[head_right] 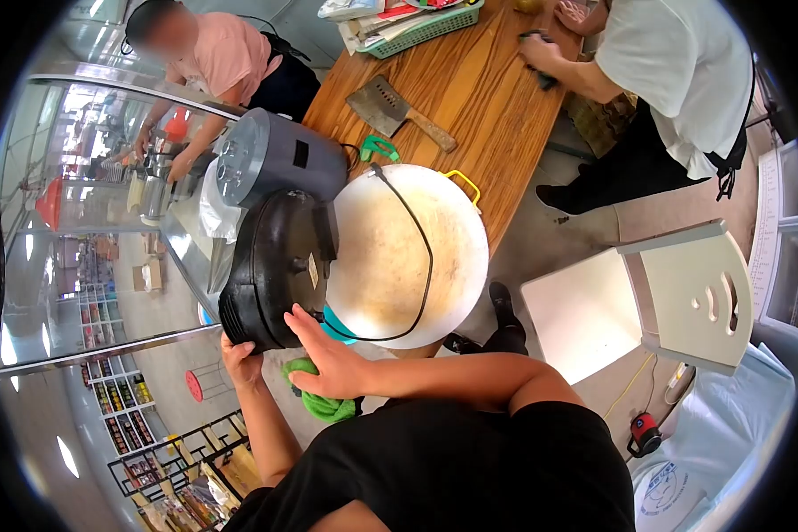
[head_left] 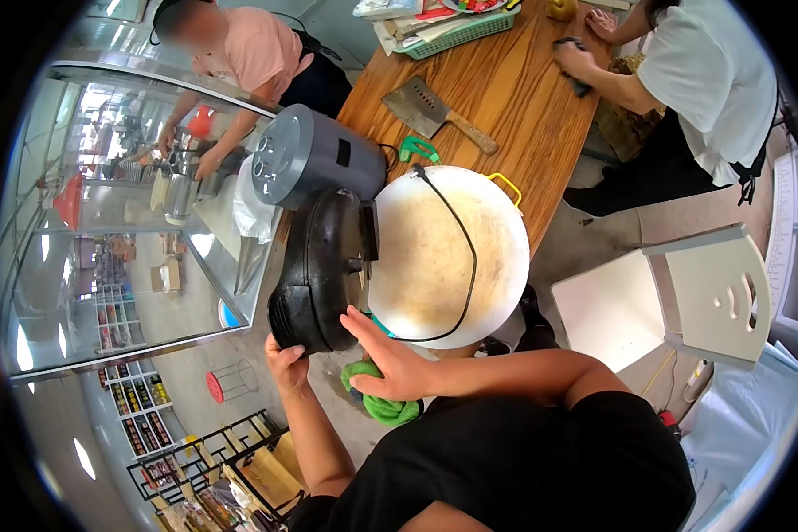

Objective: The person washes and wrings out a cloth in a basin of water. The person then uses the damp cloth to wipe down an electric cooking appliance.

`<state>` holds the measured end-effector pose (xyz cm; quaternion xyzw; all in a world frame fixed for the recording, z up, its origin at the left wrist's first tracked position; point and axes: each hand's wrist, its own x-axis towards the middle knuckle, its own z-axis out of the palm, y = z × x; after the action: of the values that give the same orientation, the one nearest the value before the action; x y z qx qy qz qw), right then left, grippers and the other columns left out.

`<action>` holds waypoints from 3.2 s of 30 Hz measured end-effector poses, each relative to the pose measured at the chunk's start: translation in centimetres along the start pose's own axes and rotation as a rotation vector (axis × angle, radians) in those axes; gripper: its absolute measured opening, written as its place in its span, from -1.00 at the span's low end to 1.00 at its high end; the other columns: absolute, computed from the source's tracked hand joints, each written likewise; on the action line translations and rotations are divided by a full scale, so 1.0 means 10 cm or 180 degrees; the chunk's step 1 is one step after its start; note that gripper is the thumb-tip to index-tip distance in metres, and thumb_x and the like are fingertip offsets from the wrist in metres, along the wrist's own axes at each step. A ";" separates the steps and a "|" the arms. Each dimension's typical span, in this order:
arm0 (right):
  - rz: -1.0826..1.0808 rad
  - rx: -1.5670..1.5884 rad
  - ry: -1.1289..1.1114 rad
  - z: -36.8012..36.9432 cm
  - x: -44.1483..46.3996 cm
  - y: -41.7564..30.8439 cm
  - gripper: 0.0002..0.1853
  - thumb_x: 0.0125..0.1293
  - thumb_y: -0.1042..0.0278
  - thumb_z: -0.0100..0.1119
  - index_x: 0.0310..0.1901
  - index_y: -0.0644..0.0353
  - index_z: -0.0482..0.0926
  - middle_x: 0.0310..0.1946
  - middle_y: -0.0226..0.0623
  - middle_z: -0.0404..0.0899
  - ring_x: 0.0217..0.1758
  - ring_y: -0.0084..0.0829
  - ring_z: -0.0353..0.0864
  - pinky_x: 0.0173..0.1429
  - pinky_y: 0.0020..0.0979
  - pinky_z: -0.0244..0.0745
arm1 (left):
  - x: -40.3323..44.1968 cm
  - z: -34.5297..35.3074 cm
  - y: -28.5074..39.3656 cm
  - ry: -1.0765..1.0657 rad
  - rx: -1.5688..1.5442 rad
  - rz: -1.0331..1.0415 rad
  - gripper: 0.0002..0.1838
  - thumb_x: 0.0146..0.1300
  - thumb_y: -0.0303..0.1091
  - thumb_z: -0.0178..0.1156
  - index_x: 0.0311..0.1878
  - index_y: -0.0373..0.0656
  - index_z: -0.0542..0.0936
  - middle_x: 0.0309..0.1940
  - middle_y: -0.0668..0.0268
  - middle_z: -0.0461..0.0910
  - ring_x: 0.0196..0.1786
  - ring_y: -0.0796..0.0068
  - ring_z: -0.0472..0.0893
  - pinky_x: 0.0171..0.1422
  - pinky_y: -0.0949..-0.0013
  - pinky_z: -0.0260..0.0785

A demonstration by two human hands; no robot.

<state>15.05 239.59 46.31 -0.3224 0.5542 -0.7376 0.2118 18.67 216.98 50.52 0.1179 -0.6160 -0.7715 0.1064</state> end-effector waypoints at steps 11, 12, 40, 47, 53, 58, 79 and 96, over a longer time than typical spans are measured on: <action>-0.0111 0.0021 -0.0146 -0.03 -0.01 0.07 -0.13 0.10 0.24 0.15 0.34 0.34 -0.12 0.39 0.12 -0.26 0.47 -0.03 -0.19 0.43 -0.24 -0.11 | -0.01 -0.01 -0.01 0.0051 0.0010 -0.0098 -0.51 -0.29 -0.64 0.10 -0.11 -0.42 0.52 -0.13 0.14 0.59 -0.06 0.30 0.58 0.14 0.33 0.35; -0.0130 0.0003 -0.0110 -0.03 -0.01 0.07 -0.13 0.10 0.24 0.15 0.34 0.34 -0.11 0.39 0.12 -0.26 0.47 -0.04 -0.19 0.44 -0.25 -0.12 | -0.01 -0.05 -0.03 0.0017 -0.0004 -0.0133 -0.50 -0.29 -0.65 0.10 -0.10 -0.42 0.52 -0.14 0.14 0.59 -0.07 0.30 0.58 0.14 0.33 0.35; 0.1129 0.1819 0.0525 -1.33 -0.73 0.46 -0.36 0.19 0.47 -0.10 0.35 0.23 0.07 0.17 -0.23 0.29 0.15 -0.49 0.30 0.21 -0.48 0.18 | -0.38 1.55 -0.83 -0.0436 0.1956 0.0395 -0.56 -0.19 -0.65 0.20 -0.11 -0.24 0.59 -0.42 0.33 0.45 -0.31 0.50 0.45 -0.16 0.48 0.31; 0.2066 0.2154 0.0840 -1.42 -1.00 1.02 -0.42 0.11 0.39 -0.07 0.23 0.30 0.25 0.00 -0.28 0.45 0.01 -0.49 0.45 0.09 -0.51 0.33 | -0.53 1.65 -1.33 -0.0990 0.2806 0.0733 -0.57 -0.20 -0.60 0.19 -0.12 -0.17 0.62 -0.39 0.25 0.48 -0.26 0.27 0.48 -0.14 0.38 0.34; 0.2209 0.1748 0.0647 -1.38 -0.75 1.29 -0.51 0.08 0.36 -0.01 0.10 0.29 0.39 -0.32 -0.47 0.49 -0.34 -0.66 0.46 -0.28 -0.63 0.34 | -0.43 1.50 -1.40 -0.0731 0.3030 0.0808 -0.55 -0.24 -0.63 0.14 -0.14 -0.22 0.61 -0.39 0.19 0.49 -0.24 0.19 0.47 -0.13 0.31 0.35; 0.2522 0.1594 0.0540 -1.38 -0.54 1.27 -0.54 0.08 0.33 0.03 0.06 0.30 0.40 -0.26 -0.38 0.49 -0.27 -0.61 0.47 -0.21 -0.59 0.38 | -0.36 1.40 -1.61 -0.0733 0.3245 0.0946 -0.54 -0.25 -0.63 0.17 -0.12 -0.22 0.59 -0.39 0.18 0.48 -0.23 0.16 0.47 -0.11 0.28 0.35; 0.1872 0.0329 0.1312 -2.30 -0.33 0.37 -0.70 0.27 0.34 -0.04 -0.13 0.37 0.57 -0.36 -0.27 0.61 -0.35 -0.51 0.57 -0.19 -0.57 0.44 | -0.34 1.55 -1.56 -0.0861 0.3410 0.1262 -0.57 -0.12 -0.46 0.14 -0.06 -0.24 0.54 -0.35 0.24 0.43 -0.18 0.22 0.42 -0.07 0.26 0.24; 0.2823 -0.3464 -0.0569 -1.63 0.37 0.30 0.05 -0.13 -0.33 0.27 0.22 0.41 0.17 0.06 0.17 0.40 0.15 0.00 0.41 0.21 -0.21 0.29 | -0.10 0.23 -1.61 0.2238 -0.0148 -0.1215 -0.25 0.01 -0.15 0.37 0.20 -0.25 0.23 -0.06 0.14 0.46 -0.06 0.30 0.50 -0.05 0.22 0.38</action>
<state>0.75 247.35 41.42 -0.1856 0.9038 -0.1708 0.3458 18.56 222.90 35.39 0.4846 -0.4915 -0.7038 0.1681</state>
